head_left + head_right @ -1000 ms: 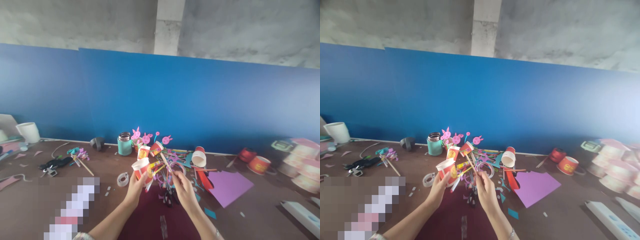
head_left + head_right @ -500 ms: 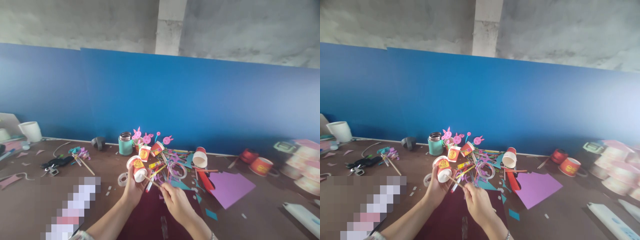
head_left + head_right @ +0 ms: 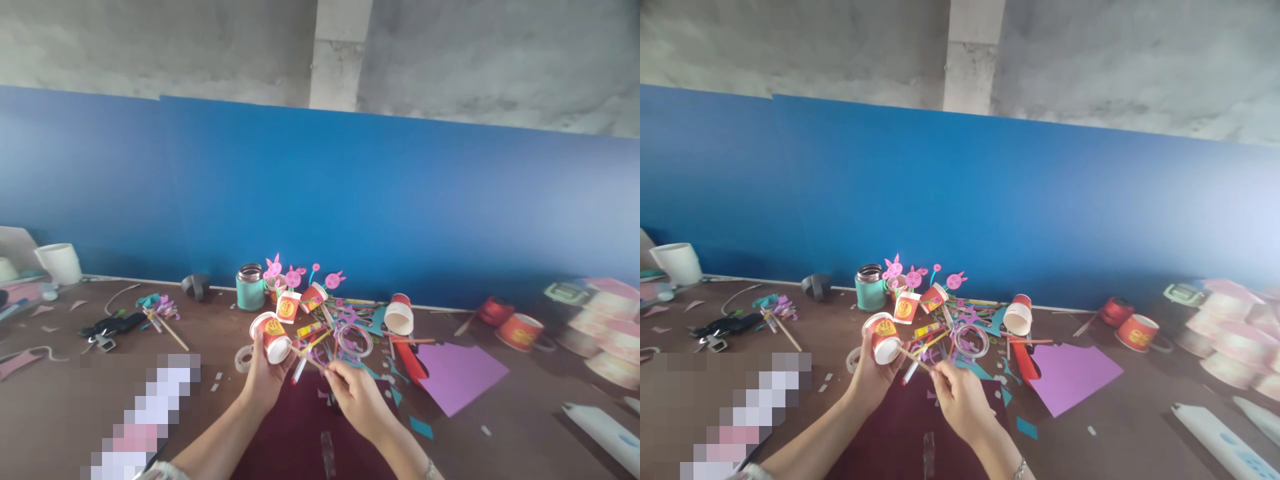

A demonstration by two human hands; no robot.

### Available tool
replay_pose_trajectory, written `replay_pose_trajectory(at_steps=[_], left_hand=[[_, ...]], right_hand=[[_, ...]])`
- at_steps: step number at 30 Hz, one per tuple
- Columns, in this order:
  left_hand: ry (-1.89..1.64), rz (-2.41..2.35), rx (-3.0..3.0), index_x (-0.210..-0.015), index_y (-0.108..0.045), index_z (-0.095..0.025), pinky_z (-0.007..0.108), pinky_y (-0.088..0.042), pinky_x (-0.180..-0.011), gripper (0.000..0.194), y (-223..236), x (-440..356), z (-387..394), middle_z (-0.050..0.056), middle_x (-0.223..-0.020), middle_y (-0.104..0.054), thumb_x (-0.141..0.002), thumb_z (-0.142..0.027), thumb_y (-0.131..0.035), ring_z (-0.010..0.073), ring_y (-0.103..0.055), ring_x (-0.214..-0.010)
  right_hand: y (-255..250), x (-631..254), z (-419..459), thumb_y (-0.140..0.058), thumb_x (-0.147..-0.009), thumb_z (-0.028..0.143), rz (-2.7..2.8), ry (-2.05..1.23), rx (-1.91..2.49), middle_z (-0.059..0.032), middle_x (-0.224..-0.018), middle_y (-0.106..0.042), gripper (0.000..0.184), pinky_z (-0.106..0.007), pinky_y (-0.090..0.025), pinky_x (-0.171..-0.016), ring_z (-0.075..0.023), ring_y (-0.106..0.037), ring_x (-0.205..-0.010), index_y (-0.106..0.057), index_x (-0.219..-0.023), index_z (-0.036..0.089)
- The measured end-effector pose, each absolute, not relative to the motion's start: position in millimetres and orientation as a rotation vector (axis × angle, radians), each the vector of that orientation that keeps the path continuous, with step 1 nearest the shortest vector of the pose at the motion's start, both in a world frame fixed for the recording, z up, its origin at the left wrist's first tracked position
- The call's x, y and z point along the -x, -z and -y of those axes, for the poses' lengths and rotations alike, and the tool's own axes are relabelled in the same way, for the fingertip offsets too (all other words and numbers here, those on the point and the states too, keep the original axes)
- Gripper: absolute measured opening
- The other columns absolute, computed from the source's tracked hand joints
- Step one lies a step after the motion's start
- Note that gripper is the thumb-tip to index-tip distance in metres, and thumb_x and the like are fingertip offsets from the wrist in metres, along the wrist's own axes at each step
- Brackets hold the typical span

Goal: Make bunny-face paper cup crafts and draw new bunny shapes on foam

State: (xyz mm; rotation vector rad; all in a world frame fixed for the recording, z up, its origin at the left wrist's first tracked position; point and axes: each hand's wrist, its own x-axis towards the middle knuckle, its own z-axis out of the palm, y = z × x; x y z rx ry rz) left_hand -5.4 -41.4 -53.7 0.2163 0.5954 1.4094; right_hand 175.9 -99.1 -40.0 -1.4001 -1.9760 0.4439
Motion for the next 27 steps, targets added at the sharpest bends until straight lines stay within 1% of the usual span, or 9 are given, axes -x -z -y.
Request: replay_pose_trajectory(at_steps=[5,8,10,13,16,19,24,25,27], left_hand=[[-1.384,-0.656,-0.209,-0.079,-0.059,-0.013,0.029,-0.058,-0.064,0.028,51,2,44,0.002,-0.06,-0.066,-0.087,-0.039,-0.052,0.0147,-0.066,-0.056],[-1.4,-0.675,-0.307,-0.084,-0.06,-0.014,0.03,-0.056,-0.069,0.025,54,2,42,0.003,-0.066,-0.068,-0.081,-0.038,-0.059,0.0161,-0.066,-0.063],[-1.452,-0.69,-0.436,-0.092,-0.06,-0.016,0.03,-0.053,-0.076,0.027,58,4,39,0.004,-0.08,-0.07,-0.074,-0.034,-0.068,0.0173,-0.067,-0.077],[-1.539,-0.798,-0.779,-0.105,-0.056,-0.019,0.028,-0.047,-0.083,0.045,65,6,37,0.004,-0.097,-0.067,-0.065,-0.025,-0.076,0.017,-0.063,-0.091],[-1.597,-0.95,-1.127,-0.111,-0.05,-0.019,0.031,-0.046,-0.084,0.057,69,4,39,0.006,-0.103,-0.063,-0.061,-0.021,-0.077,0.0192,-0.06,-0.093],[-1.629,-0.992,-1.391,-0.112,-0.047,-0.019,0.035,-0.046,-0.085,0.061,71,0,44,0.008,-0.108,-0.059,-0.059,-0.019,-0.076,0.0223,-0.059,-0.096],[-1.6,-0.965,-1.433,-0.111,-0.047,-0.019,0.039,-0.046,-0.087,0.06,72,-4,46,0.01,-0.11,-0.059,-0.057,-0.016,-0.075,0.0249,-0.059,-0.099],[-1.601,-0.942,-1.387,-0.111,-0.048,-0.019,0.038,-0.046,-0.086,0.06,72,-3,46,0.01,-0.109,-0.059,-0.058,-0.016,-0.075,0.0245,-0.06,-0.098],[-1.58,-0.907,-1.278,-0.111,-0.048,-0.019,0.035,-0.048,-0.083,0.059,70,-2,45,0.009,-0.107,-0.062,-0.06,-0.018,-0.076,0.0233,-0.062,-0.094]], right_hand=[[45,-161,106,-0.038,-0.091,0.027,2.058,-0.421,1.394,0.0004,-0.059,-0.058,0.025,-0.023,-0.028,-0.051,-0.0132,-0.053,-0.052,-0.058,-0.077,0.021],[44,-164,104,-0.04,-0.09,0.029,2.031,-0.504,1.379,0.0007,-0.059,-0.057,0.024,-0.024,-0.028,-0.051,-0.0125,-0.051,-0.051,-0.058,-0.077,0.021],[41,-170,103,-0.043,-0.089,0.033,1.927,-0.689,1.319,0.0029,-0.055,-0.052,0.02,-0.023,-0.029,-0.049,-0.0114,-0.047,-0.049,-0.059,-0.085,0.021],[33,-179,100,-0.046,-0.088,0.039,1.596,-1.129,1.134,0.0064,-0.053,-0.048,0.026,-0.02,-0.028,-0.042,-0.0092,-0.041,-0.043,-0.051,-0.105,0.021],[26,-184,100,-0.052,-0.085,0.042,1.219,-1.417,0.903,0.0066,-0.053,-0.05,0.024,-0.018,-0.027,-0.037,-0.0071,-0.04,-0.037,-0.049,-0.098,0.021],[21,-185,101,-0.061,-0.08,0.039,0.989,-1.496,0.773,0.0066,-0.054,-0.049,0.024,-0.016,-0.025,-0.035,-0.0061,-0.042,-0.038,-0.052,-0.093,0.021],[20,-187,104,-0.061,-0.082,0.034,1.065,-1.685,0.728,0.0071,-0.054,-0.055,0.049,-0.015,-0.02,-0.03,-0.0043,-0.037,-0.029,-0.041,-0.126,0.026],[21,-188,103,-0.061,-0.082,0.033,1.07,-1.707,0.71,0.0074,-0.051,-0.055,0.044,-0.015,-0.019,-0.029,-0.0043,-0.036,-0.027,-0.046,-0.122,0.025],[22,-192,100,-0.062,-0.08,0.032,0.986,-1.685,0.672,0.0076,-0.046,-0.052,0.024,-0.015,-0.021,-0.029,-0.0042,-0.036,-0.027,-0.057,-0.101,0.022]])
